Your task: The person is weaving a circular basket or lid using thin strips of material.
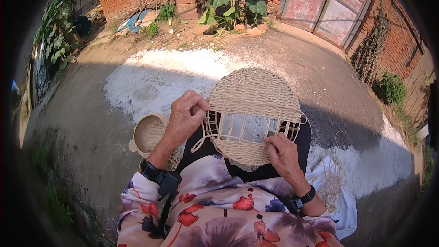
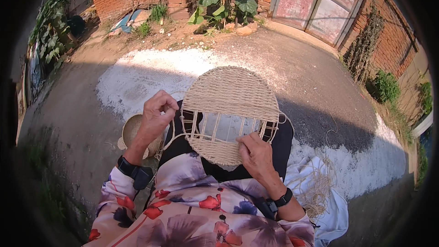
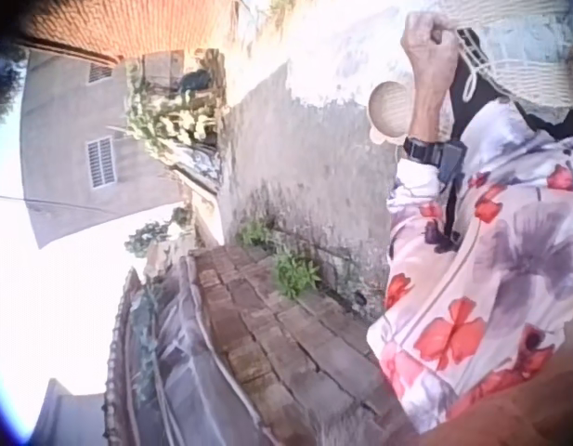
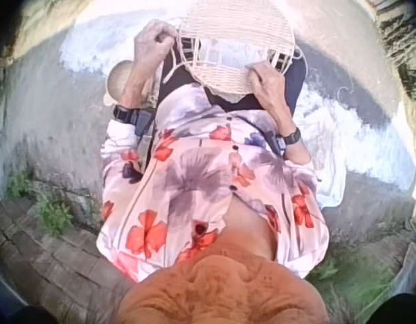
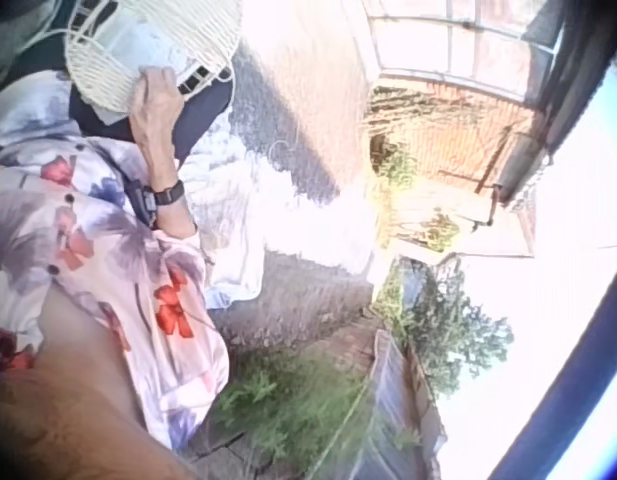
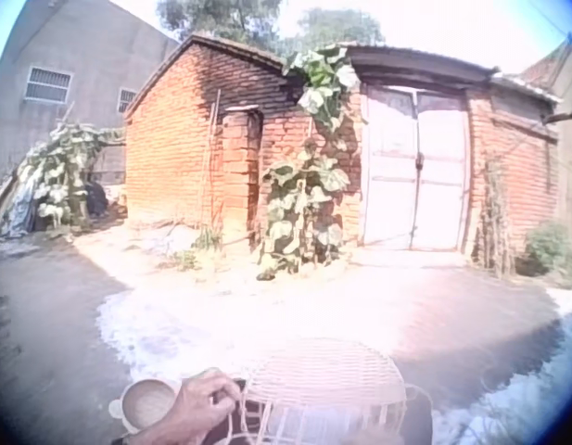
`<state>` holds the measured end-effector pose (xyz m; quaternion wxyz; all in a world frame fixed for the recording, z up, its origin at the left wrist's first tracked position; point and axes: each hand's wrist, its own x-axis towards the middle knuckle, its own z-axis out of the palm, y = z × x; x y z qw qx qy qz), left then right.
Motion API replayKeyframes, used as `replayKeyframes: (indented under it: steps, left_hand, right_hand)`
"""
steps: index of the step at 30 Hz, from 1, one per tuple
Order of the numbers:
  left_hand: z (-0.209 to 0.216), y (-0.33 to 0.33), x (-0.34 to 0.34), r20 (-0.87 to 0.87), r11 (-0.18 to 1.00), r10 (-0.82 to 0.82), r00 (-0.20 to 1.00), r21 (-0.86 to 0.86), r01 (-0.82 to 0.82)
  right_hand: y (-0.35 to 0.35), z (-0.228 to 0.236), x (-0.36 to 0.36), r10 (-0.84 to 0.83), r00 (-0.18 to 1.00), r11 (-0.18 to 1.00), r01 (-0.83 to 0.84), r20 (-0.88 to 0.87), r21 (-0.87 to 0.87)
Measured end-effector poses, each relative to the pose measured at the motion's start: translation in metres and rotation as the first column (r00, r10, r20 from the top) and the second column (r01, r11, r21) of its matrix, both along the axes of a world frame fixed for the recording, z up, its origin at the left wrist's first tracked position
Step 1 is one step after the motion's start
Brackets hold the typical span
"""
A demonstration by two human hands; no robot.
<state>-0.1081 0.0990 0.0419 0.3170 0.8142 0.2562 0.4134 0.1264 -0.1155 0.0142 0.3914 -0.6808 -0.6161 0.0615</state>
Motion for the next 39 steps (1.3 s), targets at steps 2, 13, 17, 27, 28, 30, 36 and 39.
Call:
replayKeyframes:
  steps: [2,13,17,27,28,30,36,39]
  left_hand:
    - [-0.019,0.057,-0.041,0.154,0.976,0.174,0.973,-0.155,-0.151]
    - [-0.022,-0.058,-0.069,-0.043,0.939,0.279,0.959,0.220,-0.263]
    - [-0.035,-0.058,-0.045,-0.104,0.948,0.195,0.975,0.277,-0.160]
    - [-0.045,-0.047,-0.050,-0.326,0.976,0.108,0.939,0.216,-0.038]
    - [-0.044,-0.047,-0.049,-0.334,0.975,0.092,0.938,0.222,-0.016]
    - [-0.045,-0.047,-0.045,-0.333,0.986,0.034,0.942,0.166,0.024]
    - [-0.047,-0.045,-0.045,-0.262,0.991,-0.085,0.961,0.080,0.109]
    - [-0.051,-0.039,-0.048,-0.233,0.990,-0.118,0.965,0.042,0.132]
  right_hand:
    - [0.012,0.000,-0.008,0.093,0.995,0.995,-0.094,0.018,0.023]
    - [0.058,0.005,-0.044,0.264,0.952,0.964,-0.259,0.152,-0.053]
    - [0.067,0.003,-0.051,0.333,0.922,0.943,-0.326,0.199,-0.069]
    - [0.070,0.009,-0.053,0.372,0.893,0.918,-0.312,0.255,-0.246]
    - [0.070,0.011,-0.053,0.373,0.892,0.916,-0.311,0.257,-0.252]
    - [0.069,0.012,-0.056,0.379,0.891,0.912,-0.312,0.250,-0.267]
    - [0.069,0.001,-0.043,0.387,0.919,0.921,-0.389,-0.079,-0.007]
    - [0.061,-0.002,-0.029,0.239,0.963,0.971,-0.239,-0.127,0.021]
